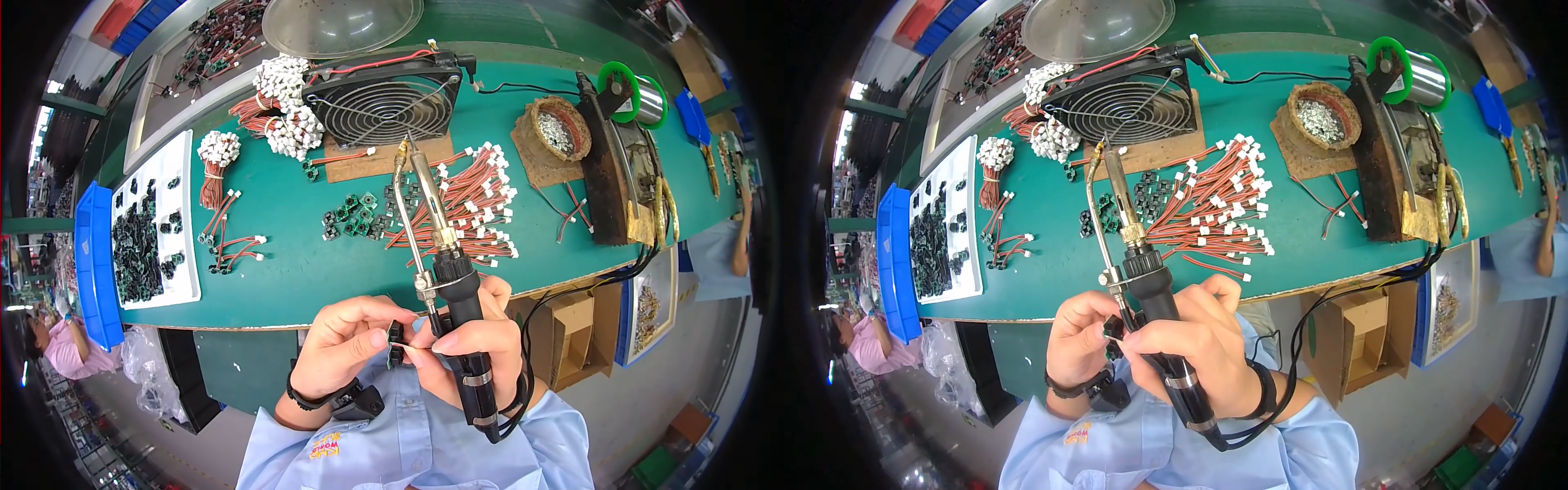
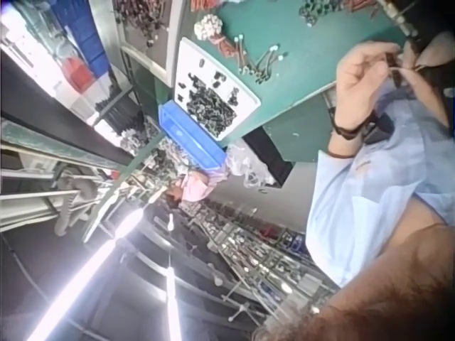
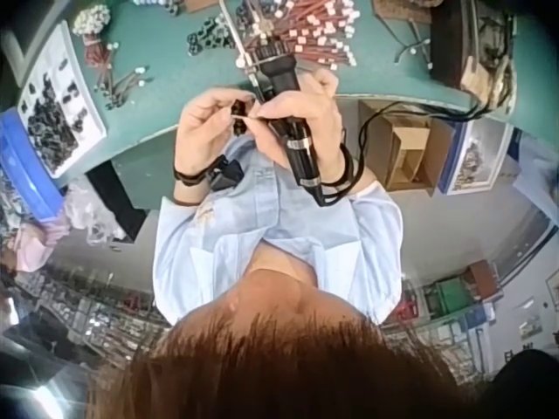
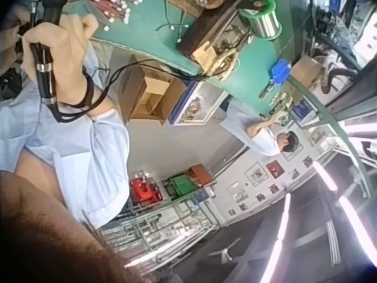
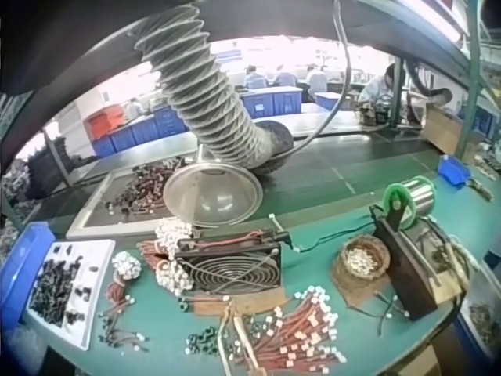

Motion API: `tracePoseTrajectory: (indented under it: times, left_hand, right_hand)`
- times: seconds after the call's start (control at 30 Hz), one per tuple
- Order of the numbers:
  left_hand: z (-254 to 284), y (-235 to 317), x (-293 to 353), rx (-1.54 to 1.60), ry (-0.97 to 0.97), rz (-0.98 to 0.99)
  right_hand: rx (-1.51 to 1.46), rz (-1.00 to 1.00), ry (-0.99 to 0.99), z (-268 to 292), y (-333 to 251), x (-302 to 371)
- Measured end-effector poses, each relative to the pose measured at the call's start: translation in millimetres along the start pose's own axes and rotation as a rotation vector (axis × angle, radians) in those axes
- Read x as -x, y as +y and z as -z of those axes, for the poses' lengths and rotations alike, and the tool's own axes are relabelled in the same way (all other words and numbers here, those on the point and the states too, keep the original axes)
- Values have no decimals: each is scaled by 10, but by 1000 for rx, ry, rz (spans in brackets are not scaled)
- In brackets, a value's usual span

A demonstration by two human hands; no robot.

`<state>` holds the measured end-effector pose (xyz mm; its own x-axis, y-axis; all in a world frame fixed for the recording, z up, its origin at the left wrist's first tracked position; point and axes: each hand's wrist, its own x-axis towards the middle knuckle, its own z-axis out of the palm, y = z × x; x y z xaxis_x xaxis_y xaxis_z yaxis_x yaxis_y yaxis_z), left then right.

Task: Solder small wires onto electronic components at a workbench.

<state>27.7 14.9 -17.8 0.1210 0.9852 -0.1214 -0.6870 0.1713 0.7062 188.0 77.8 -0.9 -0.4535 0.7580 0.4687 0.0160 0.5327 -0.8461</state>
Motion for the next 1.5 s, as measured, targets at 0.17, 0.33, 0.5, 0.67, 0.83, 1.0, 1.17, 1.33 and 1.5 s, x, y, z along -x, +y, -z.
tracePoseTrajectory:
  times: [0.17,0.33,0.5,0.67,0.83,1.0,1.17,1.33,1.5]
  left_hand:
    - [-11,-3,-14,7,-1,-3]
    - [-12,-3,-15,-14,3,-14]
    - [-11,-4,-20,-19,12,-3]
    - [-13,-7,-40,-38,-9,-25]
    - [0,-14,-42,-56,-25,-59]
    - [4,-4,-42,-76,-30,-55]
    - [4,-16,-53,-90,-32,-63]
    - [3,-21,-51,-122,-32,-65]
    - [-26,-28,-59,-124,-14,-71]
  right_hand:
    - [-2,3,0,8,0,-6]
    - [-1,6,5,9,8,-3]
    - [4,2,5,19,8,-9]
    - [-17,-18,-1,20,15,-6]
    - [-49,-35,-15,29,42,-3]
    - [-81,-66,-31,43,46,-10]
    - [-95,-74,-28,51,57,-4]
    - [-109,-79,-27,66,63,-4]
    - [-107,-69,-30,85,74,-5]
